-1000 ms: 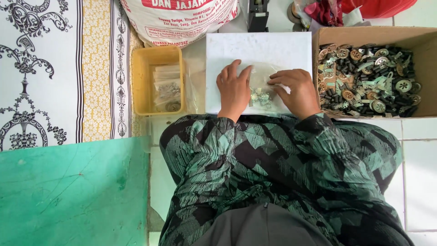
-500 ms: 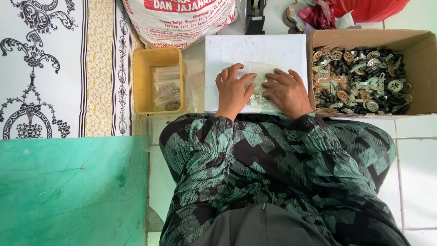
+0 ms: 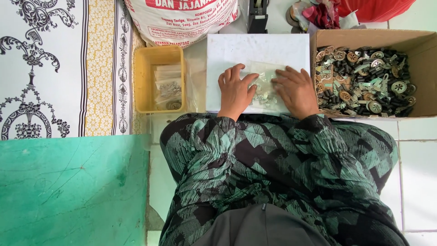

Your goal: Sorting and bagging small metal hardware components from a large box into individual plastic bags and stapling them shut.

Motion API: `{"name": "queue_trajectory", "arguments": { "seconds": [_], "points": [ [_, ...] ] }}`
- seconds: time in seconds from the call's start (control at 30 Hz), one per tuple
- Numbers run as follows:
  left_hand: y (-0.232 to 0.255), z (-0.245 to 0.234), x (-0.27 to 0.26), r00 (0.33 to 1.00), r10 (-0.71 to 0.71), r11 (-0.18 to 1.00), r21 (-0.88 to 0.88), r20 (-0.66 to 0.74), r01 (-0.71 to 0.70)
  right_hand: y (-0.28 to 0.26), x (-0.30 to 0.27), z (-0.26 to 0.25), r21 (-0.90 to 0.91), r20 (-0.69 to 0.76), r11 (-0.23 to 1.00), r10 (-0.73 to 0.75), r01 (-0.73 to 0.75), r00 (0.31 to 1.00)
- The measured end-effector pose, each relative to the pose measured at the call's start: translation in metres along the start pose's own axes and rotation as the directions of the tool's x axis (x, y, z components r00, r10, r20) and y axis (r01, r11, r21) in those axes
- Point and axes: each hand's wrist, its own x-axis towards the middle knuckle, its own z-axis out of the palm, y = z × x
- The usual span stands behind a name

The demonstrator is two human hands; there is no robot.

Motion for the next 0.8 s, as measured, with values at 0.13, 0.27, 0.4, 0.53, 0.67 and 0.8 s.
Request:
{"name": "queue_trajectory", "arguments": {
  "seconds": [0.13, 0.27, 0.4, 0.53, 0.67, 0.8],
  "points": [
    [0.003, -0.004, 0.002, 1.0, 0.005, 1.0, 0.006, 0.002, -0.005, 0.023, 0.021, 0.001, 0.022, -0.141, 0.997, 0.076, -0.074, 0.987],
    [0.002, -0.005, 0.002, 1.0, 0.012, 1.0, 0.007, -0.004, -0.012, 0.027, 0.049, -0.001, 0.025, 0.003, 0.985, 0.17, -0.17, 0.985],
    [0.002, -0.005, 0.003, 1.0, 0.018, 1.0, 0.002, -0.017, -0.018, 0.021, 0.065, -0.012, 0.079, 0.171, 0.966, 0.231, -0.247, 0.958],
    [0.001, 0.0, 0.008, 1.0, 0.018, 1.0, -0.006, -0.02, -0.019, 0.04, 0.066, 0.005, 0.131, 0.153, 0.969, 0.189, -0.21, 0.97],
    [0.003, -0.006, 0.019, 0.999, -0.048, 0.995, -0.093, -0.024, 0.045, 0.025, 0.064, -0.011, 0.211, 0.138, 0.954, 0.186, -0.212, 0.973],
    [-0.001, -0.005, 0.03, 0.994, -0.102, 0.984, -0.145, 0.027, 0.105, 0.018, 0.061, -0.01, 0.297, 0.097, 0.923, 0.226, -0.245, 0.969]
  ]
}}
